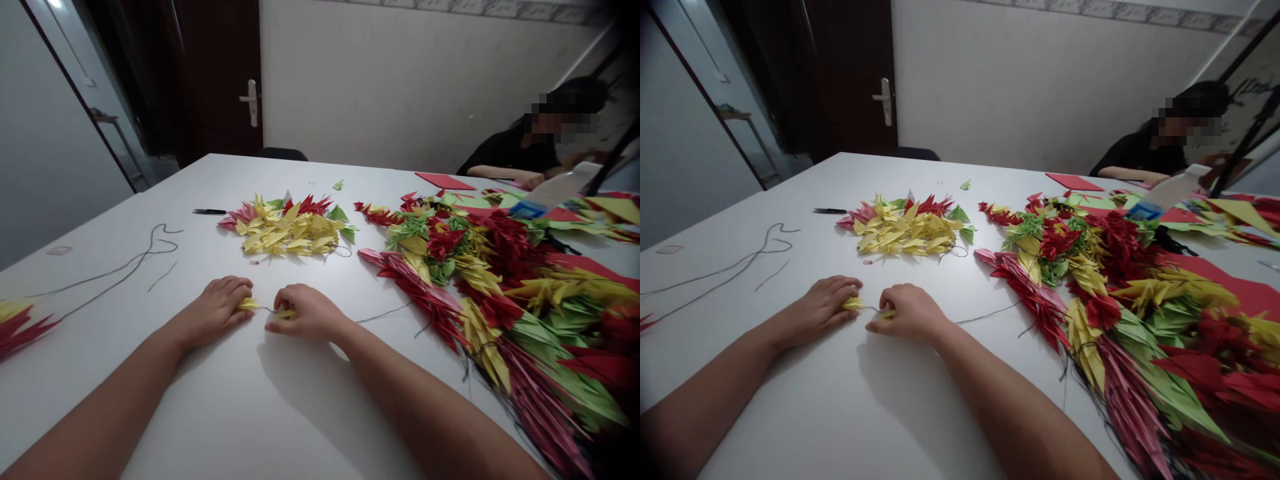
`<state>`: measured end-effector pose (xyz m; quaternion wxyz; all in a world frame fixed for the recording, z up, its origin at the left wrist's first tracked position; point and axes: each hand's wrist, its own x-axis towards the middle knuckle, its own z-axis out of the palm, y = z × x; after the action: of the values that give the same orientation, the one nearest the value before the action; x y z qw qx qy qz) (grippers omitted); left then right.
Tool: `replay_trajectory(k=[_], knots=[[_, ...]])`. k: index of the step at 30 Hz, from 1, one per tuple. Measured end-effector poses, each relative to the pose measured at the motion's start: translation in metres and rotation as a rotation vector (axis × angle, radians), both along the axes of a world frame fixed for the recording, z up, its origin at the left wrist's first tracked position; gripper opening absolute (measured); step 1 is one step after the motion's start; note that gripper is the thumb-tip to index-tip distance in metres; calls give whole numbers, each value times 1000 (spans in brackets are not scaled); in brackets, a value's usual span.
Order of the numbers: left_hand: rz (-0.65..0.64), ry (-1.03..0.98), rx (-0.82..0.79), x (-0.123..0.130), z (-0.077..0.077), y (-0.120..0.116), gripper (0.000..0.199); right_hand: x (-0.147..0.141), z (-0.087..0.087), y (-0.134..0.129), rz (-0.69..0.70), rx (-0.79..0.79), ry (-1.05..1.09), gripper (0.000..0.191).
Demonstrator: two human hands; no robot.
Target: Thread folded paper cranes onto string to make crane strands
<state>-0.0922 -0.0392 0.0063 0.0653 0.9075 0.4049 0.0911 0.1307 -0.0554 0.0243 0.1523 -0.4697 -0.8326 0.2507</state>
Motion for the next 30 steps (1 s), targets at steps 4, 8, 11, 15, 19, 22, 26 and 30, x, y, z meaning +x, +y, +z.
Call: replay_trajectory(k=[4, 8, 11, 15, 19, 22, 26, 30], knots=[[-24, -20, -16, 2, 1, 0, 27, -5, -4, -2, 48, 71, -86, 10], [-28, -67, -70, 5, 4, -2, 27, -5, -5, 1, 16, 77, -77, 9], [14, -87, -113, 5, 6, -3, 30, -1, -3, 4, -14, 30, -37, 10], [32, -88, -164, 5, 9, -4, 33, 3, 0, 7, -51, -44, 35, 11], [4, -100, -174, 6, 13, -3, 32, 4, 0, 8, -98, -51, 86, 10], [-1, -113, -139, 5, 15, -3, 31, 4, -1, 9, -150, -46, 85, 12], [-5, -53, -122, 6, 16, -3, 31, 5, -1, 11, -198, -7, 74, 11], [1, -10, -87, 6, 15, -2, 32, 5, 1, 11, -216, 7, 61, 10]])
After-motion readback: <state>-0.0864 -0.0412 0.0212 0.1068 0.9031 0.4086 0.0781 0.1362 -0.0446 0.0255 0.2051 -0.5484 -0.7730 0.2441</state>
